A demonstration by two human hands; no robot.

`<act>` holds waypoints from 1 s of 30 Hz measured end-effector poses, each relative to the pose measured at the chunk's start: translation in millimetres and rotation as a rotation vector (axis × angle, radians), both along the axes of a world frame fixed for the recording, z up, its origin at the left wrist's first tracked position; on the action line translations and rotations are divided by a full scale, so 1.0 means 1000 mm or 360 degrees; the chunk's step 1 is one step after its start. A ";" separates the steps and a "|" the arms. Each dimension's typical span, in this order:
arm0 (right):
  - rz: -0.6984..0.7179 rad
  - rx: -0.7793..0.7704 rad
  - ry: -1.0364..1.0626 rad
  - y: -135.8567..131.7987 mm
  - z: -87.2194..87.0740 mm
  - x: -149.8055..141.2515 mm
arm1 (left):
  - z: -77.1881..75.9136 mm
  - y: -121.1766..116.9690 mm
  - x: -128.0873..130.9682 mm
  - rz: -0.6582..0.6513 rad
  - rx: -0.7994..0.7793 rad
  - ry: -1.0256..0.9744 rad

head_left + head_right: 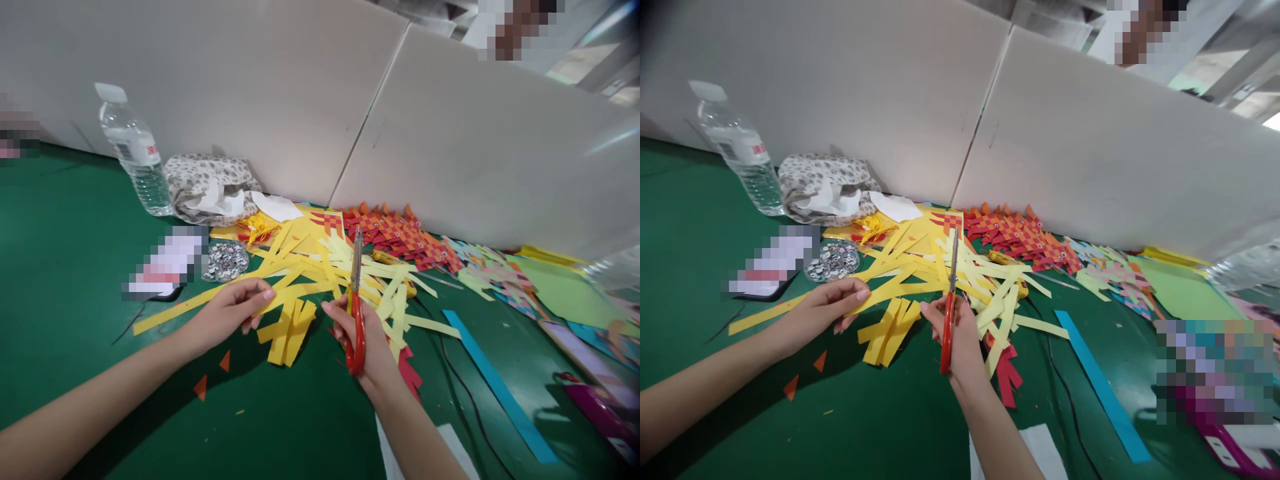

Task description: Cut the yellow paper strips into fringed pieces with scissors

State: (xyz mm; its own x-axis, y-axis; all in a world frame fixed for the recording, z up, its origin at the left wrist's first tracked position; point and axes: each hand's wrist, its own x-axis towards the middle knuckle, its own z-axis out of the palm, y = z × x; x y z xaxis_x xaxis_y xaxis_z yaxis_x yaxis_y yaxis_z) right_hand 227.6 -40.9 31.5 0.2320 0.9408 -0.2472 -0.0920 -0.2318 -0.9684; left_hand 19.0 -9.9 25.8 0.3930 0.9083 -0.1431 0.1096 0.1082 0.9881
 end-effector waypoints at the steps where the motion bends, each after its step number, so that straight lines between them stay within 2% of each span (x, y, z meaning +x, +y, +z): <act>1: 0.0009 0.0010 -0.0008 0.000 -0.001 0.000 | 0.000 -0.001 0.000 -0.0039 -0.0049 -0.0061; 5: 0.0067 0.0013 -0.0127 0.001 -0.007 0.002 | 0.002 -0.005 0.000 -0.0241 -0.0196 -0.0173; 9: 0.0090 -0.0007 -0.0201 0.001 -0.008 0.001 | 0.005 -0.011 0.001 -0.0478 -0.0255 -0.0075; 13: 0.0014 0.0069 -0.0223 0.003 -0.008 -0.001 | 0.005 -0.013 0.002 -0.0627 -0.0263 0.0007; 17: -0.0048 0.0127 -0.0178 0.005 -0.013 0.001 | 0.001 -0.010 0.002 -0.0665 -0.0238 0.0015; 25: -0.0041 0.0216 -0.0201 0.005 -0.019 0.004 | 0.001 -0.005 0.000 -0.0575 -0.0229 0.0004; 30: -0.0104 0.0291 -0.0432 0.004 -0.019 0.008 | 0.000 -0.008 0.000 -0.0740 -0.0291 -0.0001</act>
State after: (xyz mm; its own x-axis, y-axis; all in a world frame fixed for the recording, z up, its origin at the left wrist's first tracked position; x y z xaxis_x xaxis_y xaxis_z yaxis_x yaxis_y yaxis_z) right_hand 235.2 -36.6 12.2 0.3277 0.9448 0.0033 0.1659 -0.0541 -0.9846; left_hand 18.7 -17.4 25.8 0.7505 0.5971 -0.2832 0.1866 0.2197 0.9576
